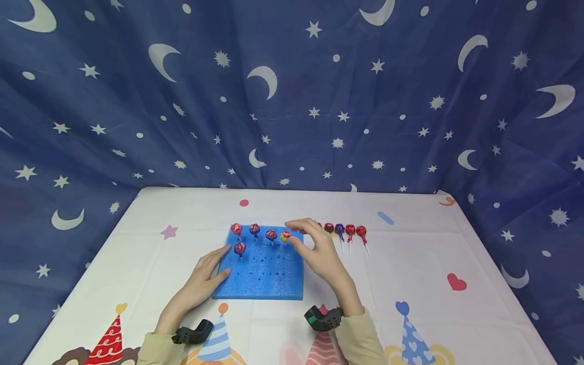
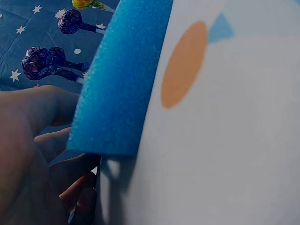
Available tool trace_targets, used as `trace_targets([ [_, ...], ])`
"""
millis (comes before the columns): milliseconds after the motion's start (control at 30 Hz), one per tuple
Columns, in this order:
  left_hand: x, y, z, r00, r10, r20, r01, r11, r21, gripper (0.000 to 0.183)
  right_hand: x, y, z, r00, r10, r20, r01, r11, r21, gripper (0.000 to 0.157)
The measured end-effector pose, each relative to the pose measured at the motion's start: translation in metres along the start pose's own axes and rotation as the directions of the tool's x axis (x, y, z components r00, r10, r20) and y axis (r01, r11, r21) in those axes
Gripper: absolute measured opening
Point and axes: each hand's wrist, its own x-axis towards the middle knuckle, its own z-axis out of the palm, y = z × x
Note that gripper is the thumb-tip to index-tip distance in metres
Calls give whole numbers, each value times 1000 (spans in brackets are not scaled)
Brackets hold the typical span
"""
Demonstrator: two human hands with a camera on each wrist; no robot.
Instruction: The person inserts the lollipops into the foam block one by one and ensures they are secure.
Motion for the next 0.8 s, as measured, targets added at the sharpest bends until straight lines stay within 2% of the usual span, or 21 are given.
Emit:
trace_targets([
  [233,0,1,0,1000,-2,3,2,1000,5,58,-1,-22,-24,996,69,-55,-70,997,-25,26],
  [500,0,0,0,1000,-5,4,5,1000,4,59,-5,-4,-46,986,105,-133,-106,994,-5,26],
  [800,0,0,1,1000,-2,0,2,1000,7,59,-11,20,-67,959,173,-223,-164,985,59,26],
])
